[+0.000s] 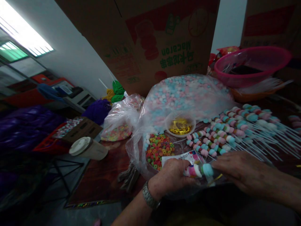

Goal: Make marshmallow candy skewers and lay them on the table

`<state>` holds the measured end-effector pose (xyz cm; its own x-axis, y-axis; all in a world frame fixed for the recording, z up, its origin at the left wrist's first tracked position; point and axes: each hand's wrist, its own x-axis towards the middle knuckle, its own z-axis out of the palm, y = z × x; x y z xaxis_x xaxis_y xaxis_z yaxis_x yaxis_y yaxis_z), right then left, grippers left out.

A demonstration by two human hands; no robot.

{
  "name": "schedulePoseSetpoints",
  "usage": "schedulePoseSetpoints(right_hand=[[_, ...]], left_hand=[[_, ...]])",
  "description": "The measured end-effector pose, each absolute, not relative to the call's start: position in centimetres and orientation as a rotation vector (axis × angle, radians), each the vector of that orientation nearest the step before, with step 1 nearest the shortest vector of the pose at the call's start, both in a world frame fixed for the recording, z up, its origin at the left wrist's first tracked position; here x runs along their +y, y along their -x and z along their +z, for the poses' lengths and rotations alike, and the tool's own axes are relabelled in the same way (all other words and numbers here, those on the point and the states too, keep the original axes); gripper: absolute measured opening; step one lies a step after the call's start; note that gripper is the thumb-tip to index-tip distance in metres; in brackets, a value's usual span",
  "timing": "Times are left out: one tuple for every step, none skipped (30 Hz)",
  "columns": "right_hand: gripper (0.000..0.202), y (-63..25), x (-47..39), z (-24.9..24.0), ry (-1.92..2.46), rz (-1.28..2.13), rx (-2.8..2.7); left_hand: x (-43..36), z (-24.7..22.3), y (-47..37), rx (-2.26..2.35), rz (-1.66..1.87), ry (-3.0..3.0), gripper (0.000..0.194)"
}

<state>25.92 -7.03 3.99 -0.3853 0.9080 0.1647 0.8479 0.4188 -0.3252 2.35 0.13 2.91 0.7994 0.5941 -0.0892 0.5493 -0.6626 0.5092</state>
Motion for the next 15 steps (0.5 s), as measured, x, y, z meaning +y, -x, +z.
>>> schedulePoseSetpoints(right_hand=[[0.02,-25.9,-6.7,4.2,1.461,0.34,-2.448],[0.021,-26.0,-6.5,4.4,1.434,0.373,-2.505],[0.021,-26.1,-6.3,4.6,1.444,0.362,-2.53],[0.02,-26.1,-6.2,4.7,1.474,0.33,-2.531],[0.02,-26.1,-6.2,4.7,1.488,0.326,-2.537],[0.022,-26.0,-6.2,4.7,1.487,0.363,-2.545],[0.023,-25.7,-6.2,4.7,1.48,0.426,-2.547],[0.025,-25.4,-6.3,4.7,1.465,0.499,-2.538],[0.025,-25.1,-6.3,4.8,1.444,0.559,-2.523],[0.025,-24.7,-6.2,4.8,1.43,0.588,-2.509],[0.024,-24.5,-6.1,4.8,1.424,0.573,-2.507],[0.021,-24.4,-5.9,4.8,1.428,0.514,-2.516],[0.017,-24.4,-5.6,4.7,1.438,0.433,-2.533],[0.014,-24.5,-5.4,4.7,1.454,0.351,-2.554],[0.013,-24.8,-5.3,4.7,1.466,0.294,-2.579]], left_hand=[[0.1,3.1,-2.4,0.859,0.091,-2.434,0.035],[0.1,3.3,-2.5,0.867,0.077,-2.405,0.036],[0.1,3.4,-2.6,0.877,0.079,-2.372,0.037],[0.1,3.6,-2.7,0.881,0.082,-2.345,0.037],[0.1,3.7,-2.8,0.889,0.086,-2.334,0.037],[0.1,3.7,-3.0,0.902,0.089,-2.345,0.037],[0.1,3.6,-3.3,0.917,0.089,-2.37,0.037],[0.0,3.5,-3.6,0.94,0.089,-2.402,0.036],[-0.1,3.3,-3.9,0.963,0.086,-2.429,0.036],[-0.2,3.1,-4.2,0.968,0.08,-2.443,0.035],[-0.3,2.9,-4.4,0.957,0.071,-2.439,0.035],[-0.3,2.8,-4.5,0.939,0.061,-2.42,0.037],[-0.3,2.8,-4.5,0.929,0.056,-2.395,0.042],[-0.2,3.0,-4.3,0.924,0.054,-2.367,0.052],[0.0,3.1,-4.0,0.919,0.051,-2.336,0.066]])
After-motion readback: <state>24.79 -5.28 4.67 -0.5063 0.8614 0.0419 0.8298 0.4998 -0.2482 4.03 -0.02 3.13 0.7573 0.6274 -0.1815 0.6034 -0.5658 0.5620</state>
